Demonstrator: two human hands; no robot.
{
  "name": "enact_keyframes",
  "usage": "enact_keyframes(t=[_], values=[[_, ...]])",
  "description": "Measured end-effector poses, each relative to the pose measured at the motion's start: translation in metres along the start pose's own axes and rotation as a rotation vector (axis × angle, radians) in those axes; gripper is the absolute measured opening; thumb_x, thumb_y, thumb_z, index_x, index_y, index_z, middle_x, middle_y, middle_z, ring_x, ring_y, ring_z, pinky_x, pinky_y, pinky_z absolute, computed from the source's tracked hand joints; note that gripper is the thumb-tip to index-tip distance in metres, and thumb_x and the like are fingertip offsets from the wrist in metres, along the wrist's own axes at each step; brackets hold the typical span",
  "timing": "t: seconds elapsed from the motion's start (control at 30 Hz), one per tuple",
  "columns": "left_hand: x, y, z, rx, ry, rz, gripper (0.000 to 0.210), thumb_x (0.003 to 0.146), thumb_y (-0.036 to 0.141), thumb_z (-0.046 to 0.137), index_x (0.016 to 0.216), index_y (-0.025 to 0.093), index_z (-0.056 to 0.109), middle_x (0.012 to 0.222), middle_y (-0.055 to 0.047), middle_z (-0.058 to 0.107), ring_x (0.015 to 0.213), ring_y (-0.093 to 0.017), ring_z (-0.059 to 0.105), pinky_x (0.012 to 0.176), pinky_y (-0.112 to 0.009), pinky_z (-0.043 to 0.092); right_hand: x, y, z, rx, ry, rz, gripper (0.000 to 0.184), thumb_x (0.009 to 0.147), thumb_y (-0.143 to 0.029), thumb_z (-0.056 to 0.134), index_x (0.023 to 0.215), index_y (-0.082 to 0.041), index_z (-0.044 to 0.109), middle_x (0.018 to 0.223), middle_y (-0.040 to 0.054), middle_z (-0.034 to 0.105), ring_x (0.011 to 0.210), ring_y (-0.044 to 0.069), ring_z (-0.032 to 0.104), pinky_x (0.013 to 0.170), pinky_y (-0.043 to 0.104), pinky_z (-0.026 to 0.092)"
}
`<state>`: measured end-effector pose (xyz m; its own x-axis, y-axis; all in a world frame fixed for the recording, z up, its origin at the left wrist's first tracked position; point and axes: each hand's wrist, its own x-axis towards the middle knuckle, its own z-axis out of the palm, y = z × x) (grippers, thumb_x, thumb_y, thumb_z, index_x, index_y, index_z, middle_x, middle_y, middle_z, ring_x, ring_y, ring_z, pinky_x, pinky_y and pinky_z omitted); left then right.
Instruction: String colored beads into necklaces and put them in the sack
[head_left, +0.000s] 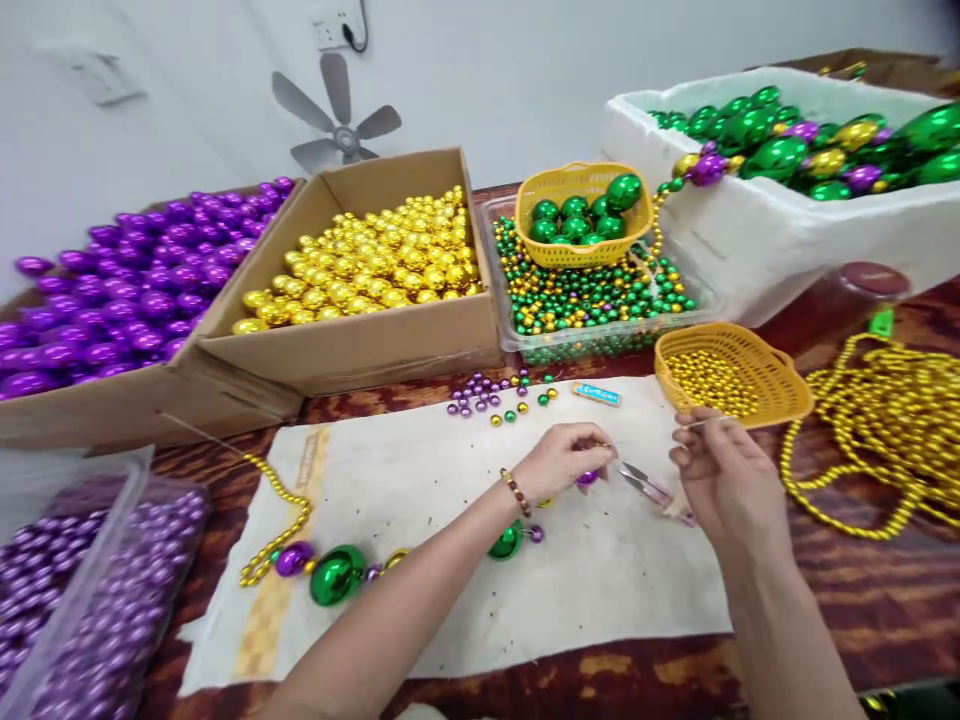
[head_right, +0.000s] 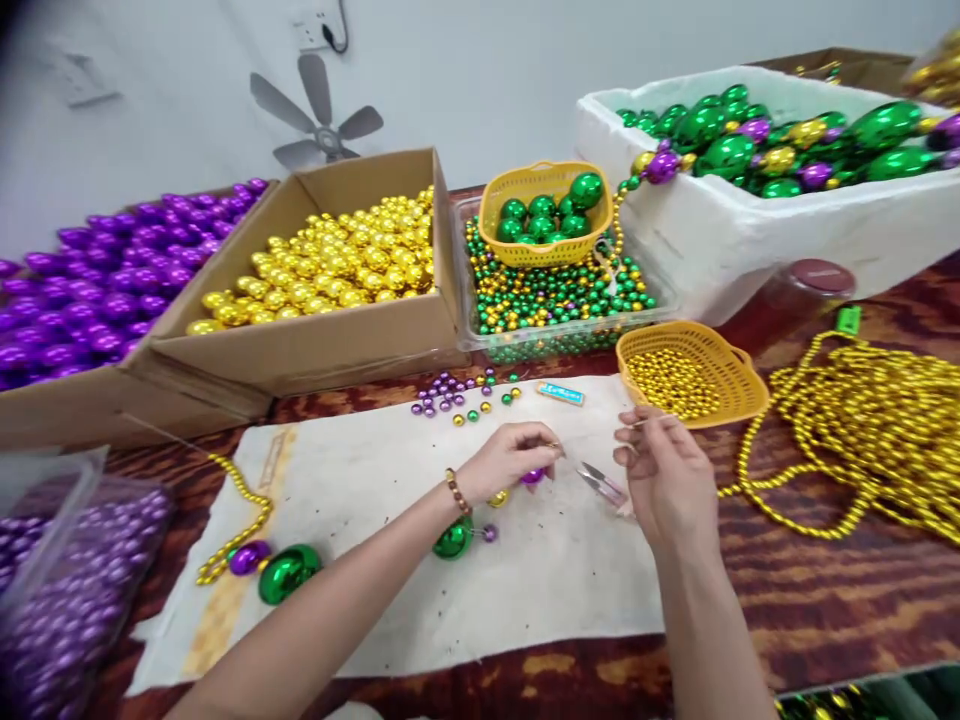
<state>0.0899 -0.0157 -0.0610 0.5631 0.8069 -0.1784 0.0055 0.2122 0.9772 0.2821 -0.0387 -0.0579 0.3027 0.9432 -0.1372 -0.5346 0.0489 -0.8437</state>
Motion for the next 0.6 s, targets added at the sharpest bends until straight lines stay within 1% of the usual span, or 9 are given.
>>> enact_keyframes(t=[0.03,0.1,0.2,0.27,0.37,0.4,0.47,0.53,0.6], values=[[-0.001,-0.002,0.003,-0.013,0.001,0.007,0.025,0.08,0.037,0.061,0.085,0.013,0.063,0.062,-0.002,0.06,0.049,-0.008,0.047,0.044,-0.017,0.04,-0.008,0.007,0.0,-0.041,-0.053,0.056,0.021,0.076,-0.023,0.074,0.093,-0.015,0.066,0.086,0.0046,0.066,0.068,0.011,0.06,0.05,0.017,0.045],[-0.003,-0.004,0.008,-0.005,0.012,0.027,0.024,0.08,0.036,0.06,0.083,0.013,0.063,0.062,-0.001,0.059,0.049,-0.007,0.047,0.043,-0.017,0.04,-0.022,0.021,0.001,-0.123,-0.122,0.118,0.022,0.076,-0.021,0.073,0.095,-0.013,0.067,0.08,0.0049,0.066,0.066,0.011,0.06,0.05,0.017,0.045],[-0.006,0.0,0.014,0.014,0.003,0.045,0.022,0.081,0.035,0.06,0.083,0.014,0.064,0.064,-0.001,0.059,0.052,-0.008,0.049,0.045,-0.017,0.041,-0.031,0.028,0.001,-0.121,-0.113,0.092,0.012,0.082,-0.026,0.067,0.089,-0.017,0.063,0.079,0.0044,0.067,0.058,0.012,0.062,0.048,0.02,0.046],[-0.008,0.005,0.013,0.005,-0.049,0.027,0.023,0.079,0.037,0.062,0.085,0.014,0.064,0.066,-0.002,0.06,0.055,-0.009,0.051,0.047,-0.018,0.044,-0.025,0.017,-0.002,-0.073,-0.09,0.074,0.012,0.083,-0.03,0.064,0.088,-0.021,0.059,0.081,0.005,0.069,0.054,0.016,0.064,0.044,0.024,0.046],[-0.008,0.012,0.007,0.01,-0.156,-0.037,0.027,0.078,0.041,0.064,0.086,0.015,0.064,0.07,-0.004,0.063,0.058,-0.011,0.054,0.049,-0.02,0.047,-0.011,-0.022,-0.013,-0.026,-0.06,0.068,0.011,0.081,-0.03,0.066,0.086,-0.024,0.058,0.065,0.0027,0.064,0.046,0.015,0.058,0.041,0.026,0.042],[-0.007,0.014,0.004,0.021,-0.186,-0.056,0.028,0.077,0.041,0.064,0.086,0.014,0.063,0.071,-0.005,0.064,0.059,-0.011,0.054,0.049,-0.021,0.047,-0.008,-0.039,-0.018,-0.015,-0.035,0.056,0.009,0.081,-0.028,0.067,0.084,-0.024,0.059,0.06,0.0019,0.06,0.045,0.014,0.055,0.041,0.026,0.04],[-0.004,0.014,-0.001,0.065,-0.226,-0.072,0.028,0.079,0.041,0.063,0.086,0.014,0.063,0.074,-0.006,0.065,0.06,-0.012,0.056,0.052,-0.023,0.048,-0.003,-0.077,-0.032,-0.006,0.037,0.009,0.003,0.082,-0.024,0.065,0.08,-0.024,0.062,0.056,0.0008,0.053,0.044,0.01,0.048,0.039,0.025,0.03],[-0.001,0.011,-0.003,0.123,-0.241,-0.061,0.027,0.081,0.041,0.061,0.087,0.014,0.062,0.077,-0.007,0.066,0.062,-0.012,0.058,0.056,-0.024,0.049,-0.001,-0.115,-0.051,-0.014,0.127,-0.08,0.009,0.082,-0.018,0.063,0.074,-0.022,0.065,0.053,-0.0005,0.047,0.042,0.007,0.041,0.039,0.025,0.018],[0.002,0.006,-0.002,0.167,-0.257,-0.046,0.027,0.083,0.04,0.058,0.089,0.014,0.062,0.078,-0.007,0.067,0.066,-0.013,0.06,0.06,-0.025,0.05,-0.001,-0.148,-0.073,-0.054,0.285,-0.231,0.015,0.08,-0.011,0.063,0.068,-0.019,0.066,0.05,-0.0018,0.043,0.042,0.005,0.038,0.041,0.026,0.012]])
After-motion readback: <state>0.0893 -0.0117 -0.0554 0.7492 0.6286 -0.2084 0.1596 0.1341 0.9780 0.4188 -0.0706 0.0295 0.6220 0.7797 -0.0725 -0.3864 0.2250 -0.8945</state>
